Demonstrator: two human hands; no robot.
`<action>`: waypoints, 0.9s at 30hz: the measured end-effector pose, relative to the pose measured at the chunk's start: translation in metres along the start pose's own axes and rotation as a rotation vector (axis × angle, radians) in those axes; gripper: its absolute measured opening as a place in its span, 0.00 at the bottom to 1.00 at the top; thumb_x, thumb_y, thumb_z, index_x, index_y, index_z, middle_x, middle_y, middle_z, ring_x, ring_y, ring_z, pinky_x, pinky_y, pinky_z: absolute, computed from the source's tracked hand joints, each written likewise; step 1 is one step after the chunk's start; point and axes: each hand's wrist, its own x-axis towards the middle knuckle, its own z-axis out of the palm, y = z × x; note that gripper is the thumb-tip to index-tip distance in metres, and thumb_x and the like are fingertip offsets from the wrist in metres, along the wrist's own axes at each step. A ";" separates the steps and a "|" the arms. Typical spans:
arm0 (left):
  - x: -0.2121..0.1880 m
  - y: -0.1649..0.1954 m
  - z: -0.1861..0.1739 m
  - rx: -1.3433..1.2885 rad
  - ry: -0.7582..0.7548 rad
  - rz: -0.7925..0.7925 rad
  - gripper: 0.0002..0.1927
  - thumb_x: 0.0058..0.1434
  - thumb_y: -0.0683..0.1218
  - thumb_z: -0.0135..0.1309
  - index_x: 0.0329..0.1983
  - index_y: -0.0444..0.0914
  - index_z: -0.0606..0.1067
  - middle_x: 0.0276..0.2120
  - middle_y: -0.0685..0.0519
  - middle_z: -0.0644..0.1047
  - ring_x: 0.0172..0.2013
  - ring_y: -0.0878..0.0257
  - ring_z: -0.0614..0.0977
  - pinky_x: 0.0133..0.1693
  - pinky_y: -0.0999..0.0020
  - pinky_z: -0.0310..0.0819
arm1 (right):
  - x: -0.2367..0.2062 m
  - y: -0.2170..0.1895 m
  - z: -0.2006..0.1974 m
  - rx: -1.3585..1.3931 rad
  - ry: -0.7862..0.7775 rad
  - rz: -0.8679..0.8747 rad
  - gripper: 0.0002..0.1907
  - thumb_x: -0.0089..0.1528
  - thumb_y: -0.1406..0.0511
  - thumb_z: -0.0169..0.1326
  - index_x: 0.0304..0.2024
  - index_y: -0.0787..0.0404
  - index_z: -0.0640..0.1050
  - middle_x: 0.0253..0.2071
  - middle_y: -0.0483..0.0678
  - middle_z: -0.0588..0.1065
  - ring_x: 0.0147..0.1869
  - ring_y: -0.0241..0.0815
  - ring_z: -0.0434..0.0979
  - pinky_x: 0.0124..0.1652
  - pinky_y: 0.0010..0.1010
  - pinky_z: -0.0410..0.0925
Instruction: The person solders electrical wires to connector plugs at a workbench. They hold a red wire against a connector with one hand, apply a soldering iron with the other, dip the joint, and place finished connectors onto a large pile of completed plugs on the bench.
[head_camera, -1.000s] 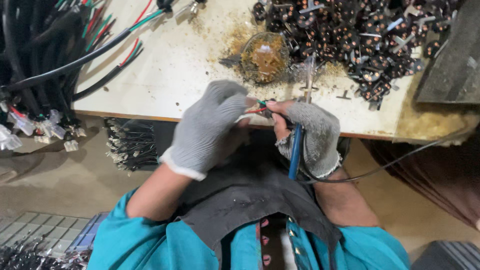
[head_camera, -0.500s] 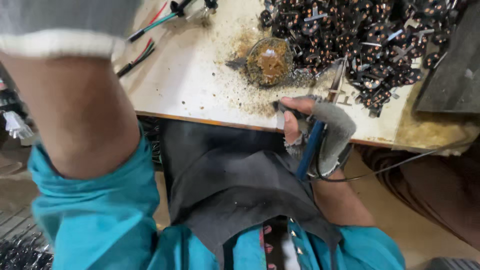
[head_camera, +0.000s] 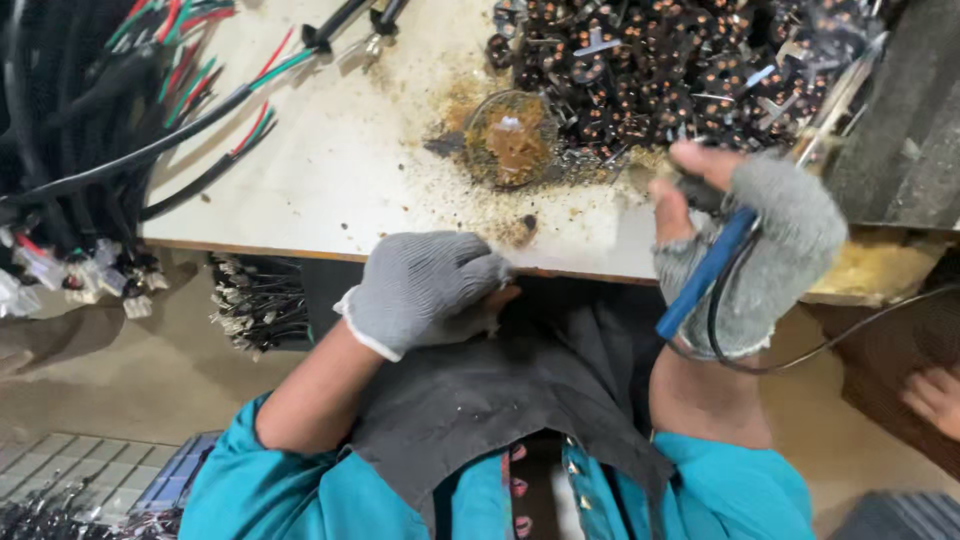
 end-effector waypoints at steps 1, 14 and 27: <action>-0.005 -0.003 0.006 0.030 -0.001 -0.010 0.10 0.57 0.53 0.64 0.35 0.45 0.77 0.28 0.52 0.74 0.26 0.51 0.79 0.26 0.55 0.70 | 0.001 0.003 0.007 0.053 0.055 -0.018 0.24 0.67 0.68 0.70 0.56 0.63 0.68 0.48 0.49 0.78 0.50 0.44 0.78 0.49 0.35 0.70; 0.016 0.009 -0.003 0.064 -0.043 -0.058 0.12 0.58 0.55 0.63 0.33 0.45 0.76 0.27 0.51 0.73 0.26 0.50 0.78 0.25 0.54 0.69 | 0.024 0.016 0.032 -0.130 -0.043 -0.091 0.11 0.71 0.63 0.69 0.47 0.62 0.81 0.41 0.43 0.80 0.43 0.42 0.81 0.47 0.31 0.72; 0.025 0.006 -0.010 -0.053 -0.047 -0.069 0.13 0.54 0.51 0.63 0.43 0.50 0.78 0.35 0.55 0.79 0.32 0.53 0.82 0.29 0.57 0.72 | -0.069 -0.041 0.029 0.856 -0.398 0.750 0.08 0.60 0.72 0.63 0.42 0.66 0.79 0.34 0.48 0.79 0.37 0.32 0.79 0.40 0.22 0.72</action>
